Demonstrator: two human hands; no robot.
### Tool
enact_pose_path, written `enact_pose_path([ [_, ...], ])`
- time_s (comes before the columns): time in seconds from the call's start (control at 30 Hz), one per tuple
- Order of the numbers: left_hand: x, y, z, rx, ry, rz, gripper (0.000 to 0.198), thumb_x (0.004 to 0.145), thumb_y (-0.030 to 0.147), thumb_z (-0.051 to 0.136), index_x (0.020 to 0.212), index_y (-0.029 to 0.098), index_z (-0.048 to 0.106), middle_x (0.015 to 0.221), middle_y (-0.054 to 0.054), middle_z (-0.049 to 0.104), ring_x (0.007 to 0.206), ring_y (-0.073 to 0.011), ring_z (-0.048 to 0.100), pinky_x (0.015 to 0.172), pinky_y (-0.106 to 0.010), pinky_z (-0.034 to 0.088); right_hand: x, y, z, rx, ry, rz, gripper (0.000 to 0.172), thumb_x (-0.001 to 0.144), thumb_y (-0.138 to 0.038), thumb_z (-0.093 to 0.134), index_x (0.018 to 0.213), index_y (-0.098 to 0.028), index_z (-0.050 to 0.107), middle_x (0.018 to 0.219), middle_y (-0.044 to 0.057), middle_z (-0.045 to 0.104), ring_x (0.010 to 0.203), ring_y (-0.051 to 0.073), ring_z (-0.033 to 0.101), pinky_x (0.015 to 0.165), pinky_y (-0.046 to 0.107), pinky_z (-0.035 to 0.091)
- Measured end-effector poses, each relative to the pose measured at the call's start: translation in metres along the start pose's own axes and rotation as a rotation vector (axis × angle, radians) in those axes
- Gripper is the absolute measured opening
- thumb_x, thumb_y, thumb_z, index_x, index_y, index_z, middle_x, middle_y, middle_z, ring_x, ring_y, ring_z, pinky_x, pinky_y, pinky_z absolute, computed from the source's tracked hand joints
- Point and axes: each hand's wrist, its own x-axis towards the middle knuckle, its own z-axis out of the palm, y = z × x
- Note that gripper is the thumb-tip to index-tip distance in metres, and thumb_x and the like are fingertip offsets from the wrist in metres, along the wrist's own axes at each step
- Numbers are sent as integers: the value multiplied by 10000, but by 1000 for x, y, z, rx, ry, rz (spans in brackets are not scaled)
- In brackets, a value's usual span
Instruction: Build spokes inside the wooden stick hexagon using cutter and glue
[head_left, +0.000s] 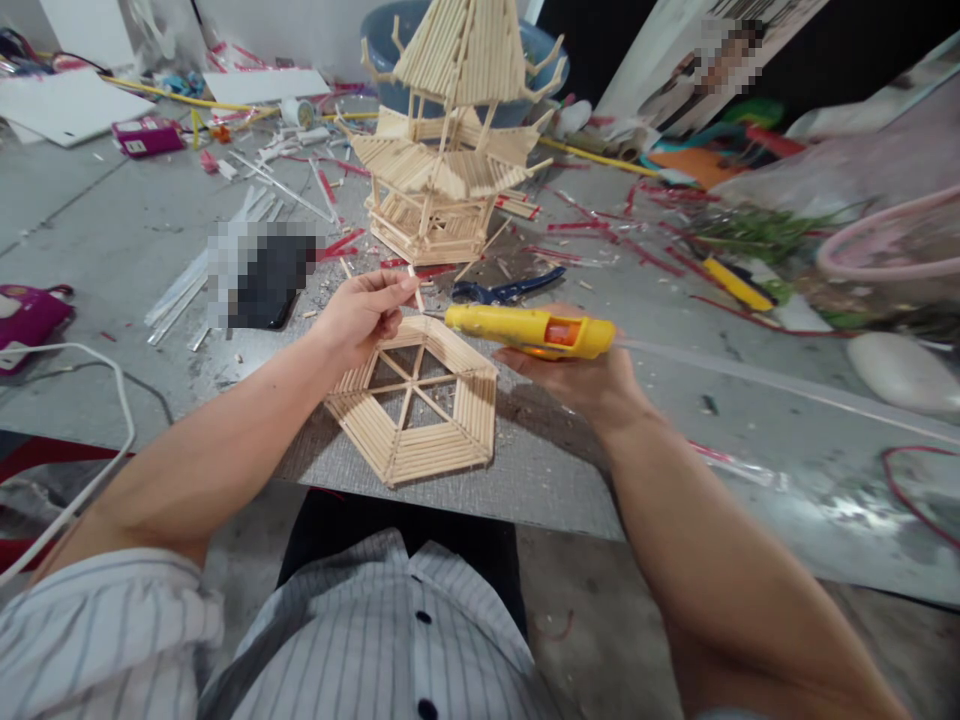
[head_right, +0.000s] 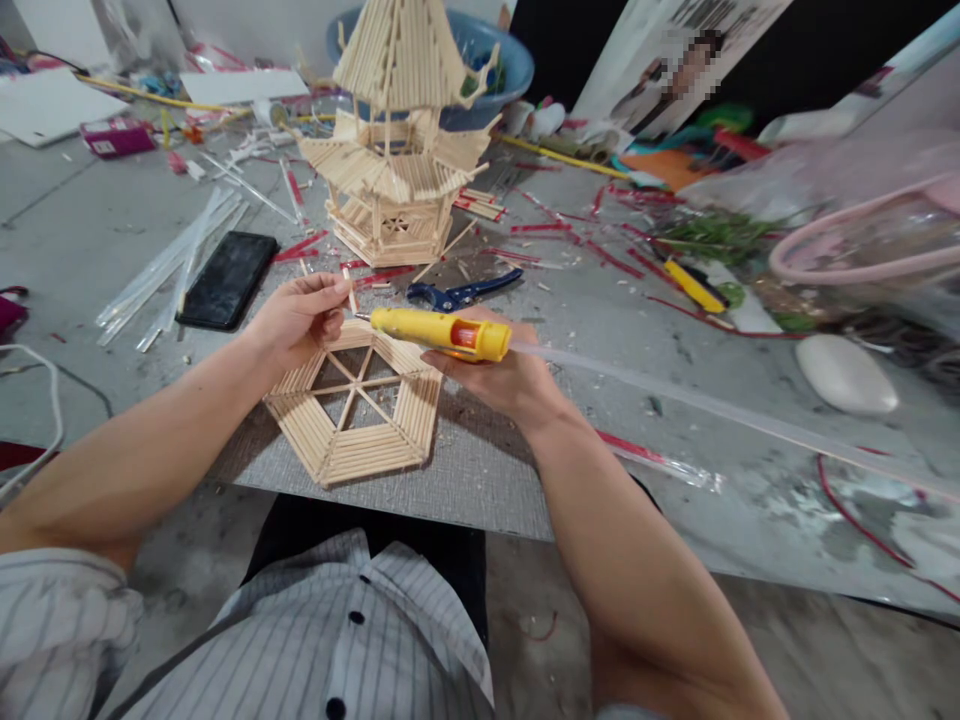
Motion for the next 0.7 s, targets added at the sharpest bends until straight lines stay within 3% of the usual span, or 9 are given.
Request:
enact_pose_path([
  [0.27,-1,0,0,-6,-10,16,196,849,123,597,660,136,547,552,49,568,343,0,364,356,-164,219,0,3,-1,28,-29,-3,303,645,-499,780,840,-319,636,838,-16,656,751,199,633,723,390,545],
  [0.7,-1,0,0,-4,-17,14,196,836,126,617,654,136,546,556,49,572,343,2,374,355,-159,225,1,1,1,81,11,71,413,543,-554,807,793,-305,594,784,-20,635,713,181,613,687,373,551],
])
